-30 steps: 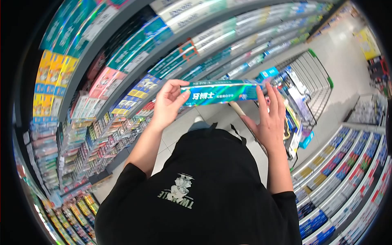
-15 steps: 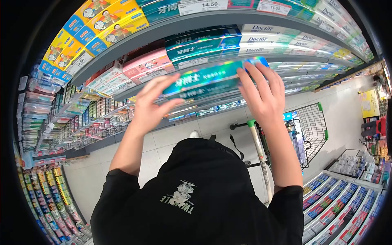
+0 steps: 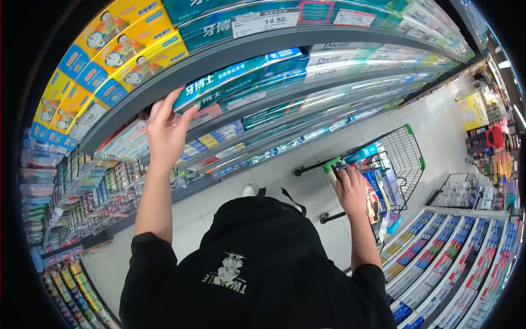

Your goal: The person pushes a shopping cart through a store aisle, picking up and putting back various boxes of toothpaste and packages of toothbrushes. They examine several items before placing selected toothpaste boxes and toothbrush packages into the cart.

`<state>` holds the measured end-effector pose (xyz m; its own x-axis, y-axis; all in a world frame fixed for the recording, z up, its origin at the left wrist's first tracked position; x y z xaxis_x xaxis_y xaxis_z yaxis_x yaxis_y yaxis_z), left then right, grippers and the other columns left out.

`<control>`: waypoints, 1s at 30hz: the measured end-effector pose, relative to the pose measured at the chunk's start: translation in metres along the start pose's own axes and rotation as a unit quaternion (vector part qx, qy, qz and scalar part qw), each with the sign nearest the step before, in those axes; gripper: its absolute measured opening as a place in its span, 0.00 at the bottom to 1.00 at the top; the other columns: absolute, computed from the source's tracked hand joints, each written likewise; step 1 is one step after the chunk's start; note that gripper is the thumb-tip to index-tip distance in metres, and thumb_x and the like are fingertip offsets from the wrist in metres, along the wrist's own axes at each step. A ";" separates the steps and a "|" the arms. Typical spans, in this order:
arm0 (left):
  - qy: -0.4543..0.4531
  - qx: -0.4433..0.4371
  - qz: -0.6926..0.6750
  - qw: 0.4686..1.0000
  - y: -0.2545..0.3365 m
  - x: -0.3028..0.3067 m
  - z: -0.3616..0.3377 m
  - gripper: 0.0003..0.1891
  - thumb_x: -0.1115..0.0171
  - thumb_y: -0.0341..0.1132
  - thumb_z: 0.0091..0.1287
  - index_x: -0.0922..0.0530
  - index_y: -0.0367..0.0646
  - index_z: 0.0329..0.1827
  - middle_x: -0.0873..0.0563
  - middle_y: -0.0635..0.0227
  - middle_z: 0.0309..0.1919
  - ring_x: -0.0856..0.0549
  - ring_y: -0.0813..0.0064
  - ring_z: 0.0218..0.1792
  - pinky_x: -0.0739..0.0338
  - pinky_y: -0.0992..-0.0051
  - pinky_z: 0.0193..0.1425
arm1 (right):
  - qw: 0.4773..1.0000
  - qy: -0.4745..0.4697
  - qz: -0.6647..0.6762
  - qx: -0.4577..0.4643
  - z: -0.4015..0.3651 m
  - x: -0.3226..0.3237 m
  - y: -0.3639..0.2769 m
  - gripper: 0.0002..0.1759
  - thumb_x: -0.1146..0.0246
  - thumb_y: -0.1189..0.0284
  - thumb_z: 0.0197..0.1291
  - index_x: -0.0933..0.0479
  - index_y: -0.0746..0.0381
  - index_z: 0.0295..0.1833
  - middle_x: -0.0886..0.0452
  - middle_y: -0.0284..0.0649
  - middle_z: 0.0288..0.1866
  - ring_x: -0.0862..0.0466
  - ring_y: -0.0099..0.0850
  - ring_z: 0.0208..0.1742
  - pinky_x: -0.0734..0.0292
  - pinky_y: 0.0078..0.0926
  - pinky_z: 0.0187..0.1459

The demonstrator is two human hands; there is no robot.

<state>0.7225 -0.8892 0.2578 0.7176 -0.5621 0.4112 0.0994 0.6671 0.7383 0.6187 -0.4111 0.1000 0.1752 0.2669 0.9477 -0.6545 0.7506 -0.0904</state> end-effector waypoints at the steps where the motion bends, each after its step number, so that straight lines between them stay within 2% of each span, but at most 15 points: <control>1: -0.003 0.025 0.004 1.000 -0.007 -0.001 0.002 0.24 0.23 0.24 0.68 0.17 0.34 0.68 0.15 0.61 0.60 0.13 0.79 0.50 0.17 0.78 0.50 | 0.999 -0.018 -0.011 -0.044 -0.021 -0.006 0.014 0.27 0.28 0.68 0.64 0.21 0.62 0.67 0.21 0.48 0.70 0.22 0.49 0.69 0.26 0.49 0.68; 2: 0.007 0.000 -0.027 1.000 -0.011 -0.004 0.008 0.21 0.23 0.26 0.69 0.16 0.30 0.64 0.12 0.62 0.53 0.13 0.82 0.47 0.18 0.80 0.48 | 0.996 -0.026 -0.023 -0.082 -0.040 -0.009 0.025 0.27 0.27 0.66 0.64 0.21 0.62 0.68 0.22 0.49 0.70 0.23 0.50 0.69 0.27 0.49 0.68; 3: -0.008 0.026 -0.031 0.999 -0.018 -0.008 0.014 0.20 0.23 0.27 0.70 0.16 0.30 0.62 0.11 0.62 0.50 0.13 0.82 0.46 0.19 0.80 0.47 | 0.991 -0.035 -0.033 -0.121 -0.060 -0.013 0.036 0.28 0.27 0.65 0.64 0.22 0.63 0.68 0.22 0.50 0.71 0.24 0.51 0.70 0.27 0.49 0.69; 4: -0.024 0.053 -0.035 0.998 -0.025 -0.012 0.021 0.19 0.24 0.28 0.70 0.16 0.30 0.61 0.10 0.63 0.47 0.13 0.83 0.46 0.19 0.80 0.46 | 0.985 -0.068 -0.032 -0.156 -0.083 -0.020 0.047 0.29 0.30 0.58 0.69 0.23 0.64 0.68 0.22 0.53 0.71 0.21 0.53 0.67 0.25 0.50 0.67; 6: -0.051 0.095 -0.043 0.993 -0.024 -0.024 0.033 0.16 0.24 0.32 0.71 0.15 0.31 0.56 0.08 0.65 0.39 0.14 0.84 0.42 0.21 0.80 0.44 | 0.961 -0.112 0.018 -0.251 -0.137 -0.048 0.068 0.28 0.34 0.53 0.73 0.22 0.62 0.67 0.18 0.54 0.63 0.17 0.54 0.61 0.22 0.51 0.62; 7: -0.057 0.091 -0.037 0.994 -0.021 -0.028 0.039 0.18 0.24 0.33 0.72 0.16 0.30 0.58 0.09 0.64 0.42 0.14 0.82 0.44 0.20 0.78 0.47 | 0.944 -0.135 0.044 -0.298 -0.151 -0.052 0.067 0.28 0.36 0.50 0.74 0.22 0.61 0.66 0.15 0.55 0.60 0.15 0.55 0.58 0.20 0.52 0.60; 8: -0.063 0.087 -0.032 0.994 -0.018 -0.033 0.044 0.20 0.24 0.35 0.72 0.16 0.29 0.59 0.09 0.63 0.46 0.14 0.79 0.46 0.20 0.76 0.51 | 0.898 -0.176 0.064 -0.399 -0.173 -0.059 0.070 0.27 0.41 0.45 0.76 0.21 0.58 0.60 0.12 0.52 0.45 0.11 0.55 0.47 0.18 0.53 0.50; 9: -0.069 0.083 -0.026 0.994 -0.015 -0.037 0.049 0.22 0.24 0.37 0.72 0.17 0.28 0.61 0.10 0.61 0.49 0.14 0.77 0.47 0.19 0.73 0.54 | 0.901 -0.166 0.047 -0.397 -0.176 -0.058 0.067 0.26 0.40 0.45 0.76 0.21 0.57 0.58 0.12 0.51 0.42 0.11 0.54 0.45 0.18 0.53 0.48; 10: -0.109 0.145 0.067 0.981 -0.022 -0.038 0.053 0.25 0.25 0.43 0.73 0.18 0.28 0.61 0.10 0.58 0.53 0.14 0.73 0.52 0.22 0.72 0.61 | 0.905 -0.156 0.031 -0.394 -0.176 -0.058 0.067 0.26 0.40 0.44 0.76 0.21 0.57 0.56 0.12 0.50 0.39 0.11 0.54 0.43 0.18 0.53 0.47; 13: -0.177 0.096 0.064 0.977 -0.007 -0.049 0.065 0.32 0.25 0.51 0.72 0.20 0.29 0.65 0.10 0.54 0.56 0.13 0.68 0.55 0.23 0.70 0.64 | 0.911 -0.140 0.014 -0.388 -0.179 -0.061 0.065 0.27 0.40 0.43 0.75 0.21 0.57 0.53 0.12 0.49 0.37 0.11 0.51 0.41 0.18 0.52 0.44; 16: -0.175 0.052 0.091 0.979 0.010 -0.055 0.063 0.41 0.24 0.58 0.67 0.24 0.32 0.71 0.12 0.51 0.57 0.13 0.61 0.56 0.23 0.66 0.65 | 0.903 -0.151 0.018 -0.401 -0.184 -0.064 0.067 0.27 0.40 0.41 0.74 0.20 0.56 0.53 0.12 0.49 0.38 0.10 0.51 0.41 0.18 0.51 0.44; 19: -0.183 0.091 0.187 0.961 -0.004 -0.058 0.064 0.47 0.22 0.61 0.63 0.27 0.34 0.75 0.13 0.47 0.57 0.14 0.55 0.58 0.24 0.63 0.66 | 0.899 -0.155 0.015 -0.409 -0.188 -0.065 0.064 0.28 0.40 0.40 0.74 0.20 0.56 0.53 0.11 0.48 0.38 0.10 0.51 0.41 0.18 0.51 0.44; 22: -0.173 0.070 0.214 0.959 -0.001 -0.058 0.064 0.48 0.22 0.61 0.62 0.27 0.32 0.74 0.12 0.46 0.53 0.12 0.57 0.49 0.21 0.63 0.60 | 0.903 -0.148 0.013 -0.403 -0.189 -0.064 0.059 0.28 0.40 0.40 0.73 0.20 0.56 0.52 0.12 0.48 0.37 0.10 0.51 0.41 0.17 0.51 0.43; 26: -0.204 0.105 0.203 0.952 0.009 -0.061 0.064 0.40 0.22 0.58 0.64 0.23 0.35 0.69 0.12 0.46 0.59 0.12 0.49 0.56 0.21 0.59 0.64 | 0.898 -0.161 0.029 -0.409 -0.191 -0.063 0.052 0.29 0.41 0.38 0.73 0.19 0.55 0.50 0.12 0.48 0.36 0.11 0.51 0.40 0.17 0.50 0.41; 30: -0.212 0.144 0.190 0.948 0.013 -0.062 0.064 0.41 0.22 0.57 0.64 0.24 0.35 0.70 0.12 0.48 0.58 0.12 0.54 0.54 0.21 0.61 0.62 | 0.898 -0.162 0.014 -0.408 -0.195 -0.064 0.048 0.29 0.40 0.38 0.73 0.19 0.55 0.50 0.12 0.47 0.36 0.10 0.50 0.40 0.18 0.50 0.41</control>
<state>0.6353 -0.8769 0.2760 0.3173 -0.4951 0.8088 -0.3467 0.7333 0.5849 0.7198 -0.2744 -0.0243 -0.1434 0.2016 0.9689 0.1248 0.9749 -0.1844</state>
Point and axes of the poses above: each hand's wrist, its own z-axis towards the middle knuckle, its own x-axis out of the back of the hand, y = z × x, the point moved 7 cm from there along z, towards the middle knuckle
